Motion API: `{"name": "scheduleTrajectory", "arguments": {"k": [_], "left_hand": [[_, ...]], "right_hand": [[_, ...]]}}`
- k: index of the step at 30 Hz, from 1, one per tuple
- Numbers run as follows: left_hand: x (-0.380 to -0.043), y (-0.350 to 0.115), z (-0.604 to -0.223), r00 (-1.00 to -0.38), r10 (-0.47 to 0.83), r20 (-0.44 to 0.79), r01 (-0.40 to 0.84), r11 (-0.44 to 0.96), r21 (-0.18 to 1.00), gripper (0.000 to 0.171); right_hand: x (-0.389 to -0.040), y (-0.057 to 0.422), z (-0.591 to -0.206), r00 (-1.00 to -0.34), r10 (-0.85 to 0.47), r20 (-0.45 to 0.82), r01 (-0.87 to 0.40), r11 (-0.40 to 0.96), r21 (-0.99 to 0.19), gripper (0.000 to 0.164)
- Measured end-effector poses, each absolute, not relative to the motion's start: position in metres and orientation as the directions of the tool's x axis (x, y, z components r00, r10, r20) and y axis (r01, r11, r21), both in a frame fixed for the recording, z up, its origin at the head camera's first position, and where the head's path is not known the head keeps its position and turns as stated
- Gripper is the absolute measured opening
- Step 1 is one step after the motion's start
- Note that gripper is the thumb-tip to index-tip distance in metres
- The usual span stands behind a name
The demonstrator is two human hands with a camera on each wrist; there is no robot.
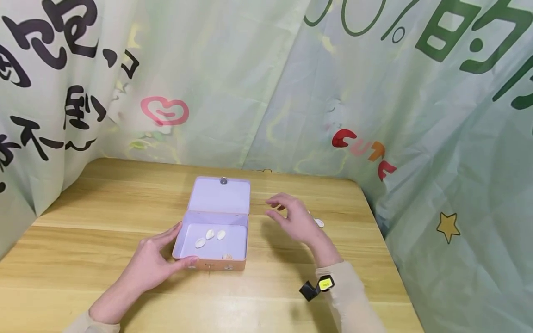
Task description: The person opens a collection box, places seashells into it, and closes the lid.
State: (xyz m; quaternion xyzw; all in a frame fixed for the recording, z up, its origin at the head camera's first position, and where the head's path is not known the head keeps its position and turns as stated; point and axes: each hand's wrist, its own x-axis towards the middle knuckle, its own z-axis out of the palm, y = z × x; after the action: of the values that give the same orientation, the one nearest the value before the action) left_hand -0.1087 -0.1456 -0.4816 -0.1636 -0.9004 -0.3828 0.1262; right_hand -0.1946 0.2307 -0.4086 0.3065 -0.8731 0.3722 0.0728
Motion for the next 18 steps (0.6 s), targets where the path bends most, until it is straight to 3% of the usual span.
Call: {"name": "scheduleTrajectory", "arguments": {"k": [18], "left_hand": [[-0.110, -0.147, -0.480, -0.907, 0.215, 0.363, 0.410, 0.648, 0.642, 0.108]], "right_hand": [[-0.198, 0.292, -0.412, -0.864, -0.339, 0.372, -0.504, 0.602, -0.620, 0.023]]}}
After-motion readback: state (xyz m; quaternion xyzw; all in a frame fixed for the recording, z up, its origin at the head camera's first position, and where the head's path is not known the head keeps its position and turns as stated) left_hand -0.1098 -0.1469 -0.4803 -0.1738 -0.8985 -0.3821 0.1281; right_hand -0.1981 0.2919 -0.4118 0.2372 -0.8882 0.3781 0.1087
